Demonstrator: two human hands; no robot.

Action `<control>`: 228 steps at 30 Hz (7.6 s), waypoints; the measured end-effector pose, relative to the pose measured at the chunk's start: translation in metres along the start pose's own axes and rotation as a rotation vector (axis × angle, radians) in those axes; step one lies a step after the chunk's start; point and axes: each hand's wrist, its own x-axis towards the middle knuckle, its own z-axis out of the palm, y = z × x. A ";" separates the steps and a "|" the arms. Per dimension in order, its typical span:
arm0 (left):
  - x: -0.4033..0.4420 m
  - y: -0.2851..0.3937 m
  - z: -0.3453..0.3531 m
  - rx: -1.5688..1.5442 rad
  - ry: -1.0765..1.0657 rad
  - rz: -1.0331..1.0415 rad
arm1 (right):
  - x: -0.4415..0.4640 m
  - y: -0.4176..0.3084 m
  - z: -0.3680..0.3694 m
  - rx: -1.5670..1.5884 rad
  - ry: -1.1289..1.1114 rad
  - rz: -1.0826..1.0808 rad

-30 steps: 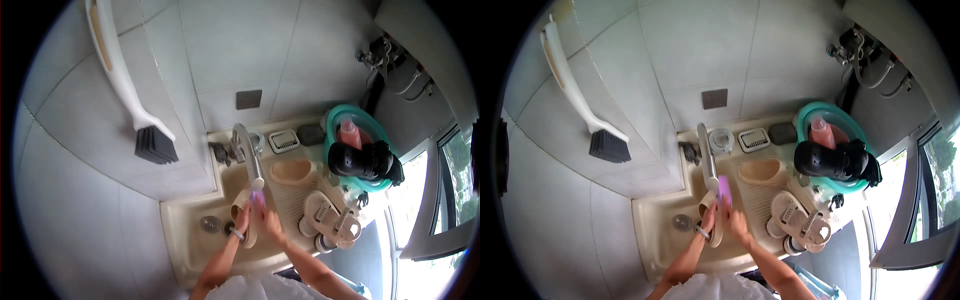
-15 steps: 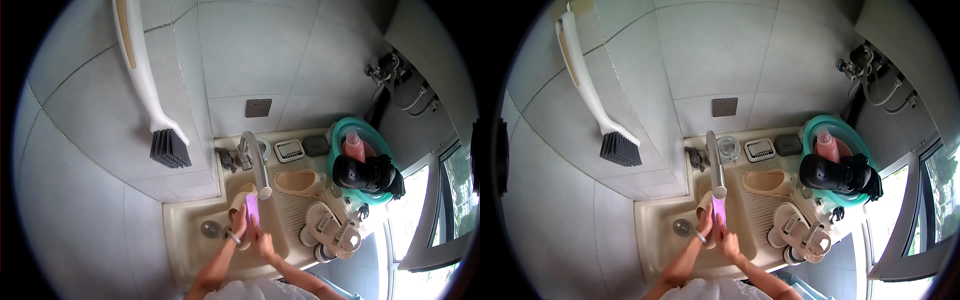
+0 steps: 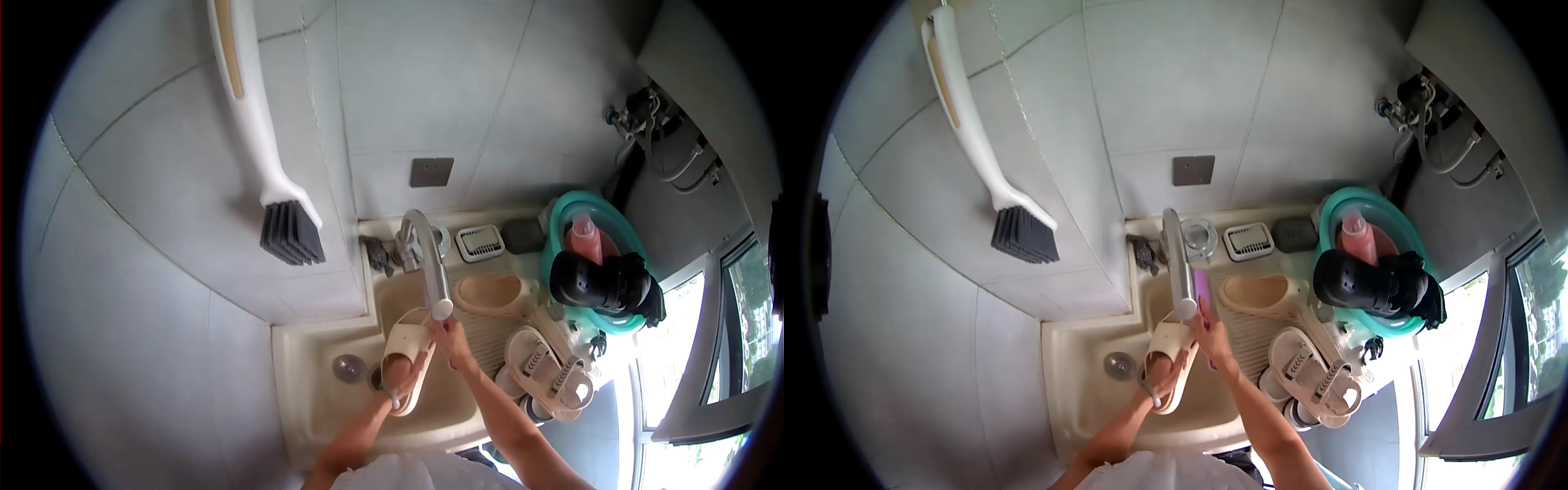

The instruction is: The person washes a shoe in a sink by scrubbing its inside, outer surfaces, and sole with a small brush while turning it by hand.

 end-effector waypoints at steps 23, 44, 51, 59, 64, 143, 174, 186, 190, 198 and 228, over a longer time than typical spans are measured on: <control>0.022 -0.021 -0.028 -1.795 -0.158 -0.535 | 0.011 0.015 0.006 0.209 0.005 -0.122; 0.035 -0.019 0.025 -1.773 -0.059 -0.630 | -0.084 -0.009 0.027 -0.329 0.030 -0.082; 0.025 -0.010 0.036 -1.694 -0.071 -0.587 | -0.048 0.016 0.016 -0.396 0.113 -0.071; 0.019 -0.081 0.046 -1.937 -0.365 -0.606 | -0.075 0.037 0.033 -0.405 0.081 -0.200; 0.011 -0.022 0.022 -1.815 -0.073 -0.557 | -0.033 0.026 0.011 -0.276 0.162 -0.107; 0.027 0.081 -0.093 -0.017 0.109 0.248 | -0.051 0.064 0.006 1.223 -0.093 0.536; 0.057 0.065 -0.089 -0.322 -0.158 0.305 | -0.067 -0.055 -0.014 0.490 -0.087 -0.170; 0.017 0.116 -0.128 -0.452 -0.087 0.246 | -0.107 -0.093 -0.003 0.755 -0.197 -0.239; 0.009 0.129 -0.134 -0.547 -0.066 0.204 | -0.113 -0.105 -0.003 0.763 -0.201 -0.328; 0.006 0.137 -0.137 -0.515 -0.084 0.255 | -0.116 -0.114 -0.007 0.798 -0.208 -0.371; 0.008 0.137 -0.126 -0.433 -0.063 0.283 | -0.114 -0.109 -0.009 0.947 -0.250 -0.266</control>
